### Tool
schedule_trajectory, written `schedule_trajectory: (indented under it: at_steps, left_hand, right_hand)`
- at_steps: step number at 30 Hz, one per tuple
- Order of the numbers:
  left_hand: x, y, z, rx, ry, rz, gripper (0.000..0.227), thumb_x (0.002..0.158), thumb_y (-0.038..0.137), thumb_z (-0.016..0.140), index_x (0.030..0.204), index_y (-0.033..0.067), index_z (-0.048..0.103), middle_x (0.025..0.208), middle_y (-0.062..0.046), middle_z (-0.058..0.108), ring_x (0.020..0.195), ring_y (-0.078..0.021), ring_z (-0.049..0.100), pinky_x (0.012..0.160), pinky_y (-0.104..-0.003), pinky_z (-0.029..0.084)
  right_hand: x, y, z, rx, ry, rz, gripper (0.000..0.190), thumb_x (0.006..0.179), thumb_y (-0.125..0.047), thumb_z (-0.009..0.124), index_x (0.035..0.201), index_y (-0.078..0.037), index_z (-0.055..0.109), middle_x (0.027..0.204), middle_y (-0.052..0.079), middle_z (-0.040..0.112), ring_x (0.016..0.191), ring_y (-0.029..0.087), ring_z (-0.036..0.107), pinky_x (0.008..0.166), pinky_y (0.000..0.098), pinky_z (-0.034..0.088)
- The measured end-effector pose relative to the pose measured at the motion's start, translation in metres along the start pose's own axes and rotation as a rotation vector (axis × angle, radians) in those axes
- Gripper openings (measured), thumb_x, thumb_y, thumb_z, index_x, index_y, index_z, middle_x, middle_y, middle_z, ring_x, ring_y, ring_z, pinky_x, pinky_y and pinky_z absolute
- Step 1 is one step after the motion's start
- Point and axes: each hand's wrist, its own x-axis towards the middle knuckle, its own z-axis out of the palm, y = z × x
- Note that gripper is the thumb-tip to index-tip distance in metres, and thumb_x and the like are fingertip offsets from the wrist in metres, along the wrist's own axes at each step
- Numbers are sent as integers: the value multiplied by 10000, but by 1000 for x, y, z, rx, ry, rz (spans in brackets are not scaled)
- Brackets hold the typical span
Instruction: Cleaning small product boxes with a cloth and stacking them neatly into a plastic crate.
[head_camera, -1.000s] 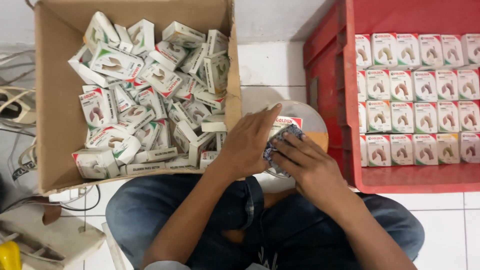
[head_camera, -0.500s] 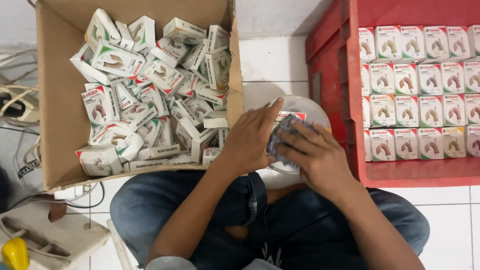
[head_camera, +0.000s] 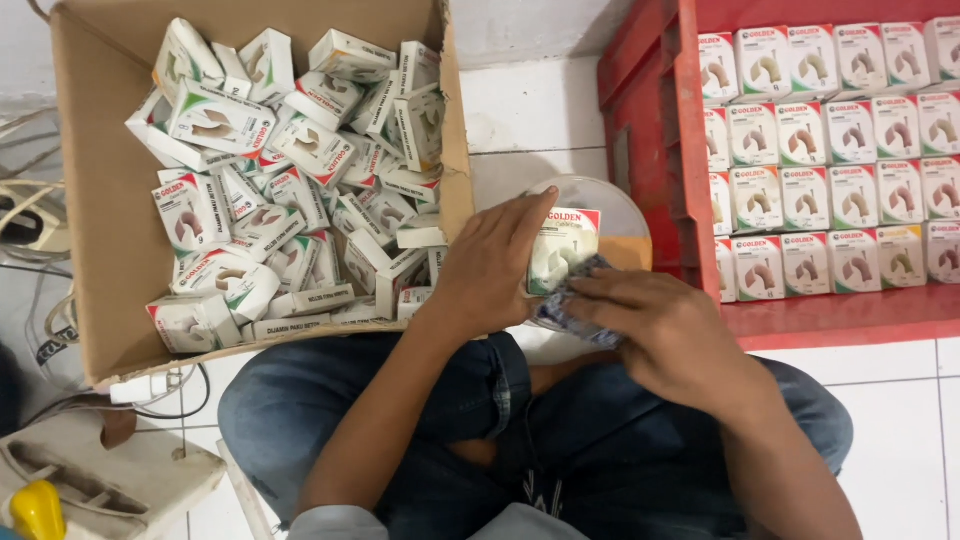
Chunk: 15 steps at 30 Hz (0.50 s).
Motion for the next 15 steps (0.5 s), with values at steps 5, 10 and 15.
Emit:
schedule_trajectory:
  at_steps: [5, 10, 15]
  left_hand:
    - [18, 15, -6, 136, -91, 79, 1224, 534, 477, 948, 1507, 78, 323, 1476, -194, 398, 1381, -394, 362, 1088, -542, 345]
    - [45, 19, 13, 379, -112, 197, 1230, 540, 658, 879, 1495, 111, 331, 1237, -140, 538, 1145, -306, 487, 970, -456, 389]
    - [39, 31, 4, -318, 158, 157, 1069, 726, 326, 920, 1543, 138, 258, 1328, -156, 394, 1275, -342, 488, 1080, -439, 466]
  right_hand:
    - [-9, 12, -29, 69, 194, 250, 661, 644, 133, 414, 1232, -39, 665, 1178, 186, 688, 1078, 381, 658, 864, 450, 519]
    - [-11, 16, -30, 38, 399, 449, 604, 719, 83, 386, 1243, -19, 668, 1150, 122, 711, 958, 208, 657, 815, 321, 489]
    - [-19, 25, -27, 72, 519, 429, 622, 725, 122, 338, 1258, 21, 642, 1157, 155, 688, 1035, 248, 646, 881, 331, 490]
